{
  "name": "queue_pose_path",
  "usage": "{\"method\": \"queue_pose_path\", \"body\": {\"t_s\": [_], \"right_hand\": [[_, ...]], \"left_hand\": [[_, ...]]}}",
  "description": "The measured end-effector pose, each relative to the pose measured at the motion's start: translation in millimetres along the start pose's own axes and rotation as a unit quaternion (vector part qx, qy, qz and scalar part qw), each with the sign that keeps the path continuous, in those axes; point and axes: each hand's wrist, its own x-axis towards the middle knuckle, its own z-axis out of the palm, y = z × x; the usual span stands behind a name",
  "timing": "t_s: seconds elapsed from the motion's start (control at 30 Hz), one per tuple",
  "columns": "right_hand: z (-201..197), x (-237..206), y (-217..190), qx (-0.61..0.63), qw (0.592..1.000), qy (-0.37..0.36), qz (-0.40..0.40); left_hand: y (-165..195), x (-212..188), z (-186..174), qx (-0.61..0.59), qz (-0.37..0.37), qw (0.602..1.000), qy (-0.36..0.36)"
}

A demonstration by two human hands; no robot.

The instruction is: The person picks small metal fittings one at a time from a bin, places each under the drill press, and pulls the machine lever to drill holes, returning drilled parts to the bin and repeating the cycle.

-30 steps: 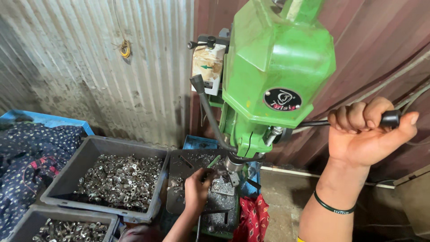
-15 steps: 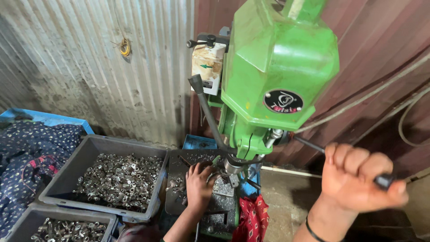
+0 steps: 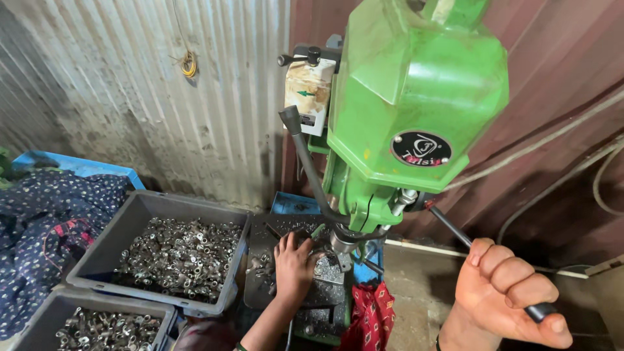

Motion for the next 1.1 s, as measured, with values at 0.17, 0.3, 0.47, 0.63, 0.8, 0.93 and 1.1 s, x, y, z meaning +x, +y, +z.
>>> {"method": "queue_pose_path", "body": {"t_s": [0.17,0.3,0.47,0.63,0.8,0.93,1.1], "right_hand": [[7.7,23.0,-0.2,-0.041,0.997,-0.057,-0.012],[49.6,84.2,-10.2,-0.082,0.992,0.044,0.081],[115.4,170.2,-1.7,0.366,0.875,0.267,0.173],[152.3,178.5,-1.1,0.393,0.869,0.252,0.164],[150.4,176.5,-0.4,0.386,0.869,0.267,0.158],[144.0,174.7,-0.6,0.378,0.873,0.262,0.161],[144.0,173.7,-0.7,0.378,0.876,0.257,0.156]], "left_hand": [[4.1,-0.9,-2.4,0.006,-0.007,1.000,-0.010],[4.7,7.5,-10.1,-0.019,0.018,1.000,-0.011],[-17.8,12.4,-42.7,0.060,-0.006,0.992,0.110],[-56.3,1.3,-71.9,0.104,-0.020,0.987,0.118],[-73.1,-15.0,-79.7,0.147,-0.075,0.986,0.007],[-76.9,-18.9,-84.0,0.135,-0.108,0.983,-0.063],[-85.6,-19.1,-75.0,0.101,-0.129,0.981,-0.101]]}}
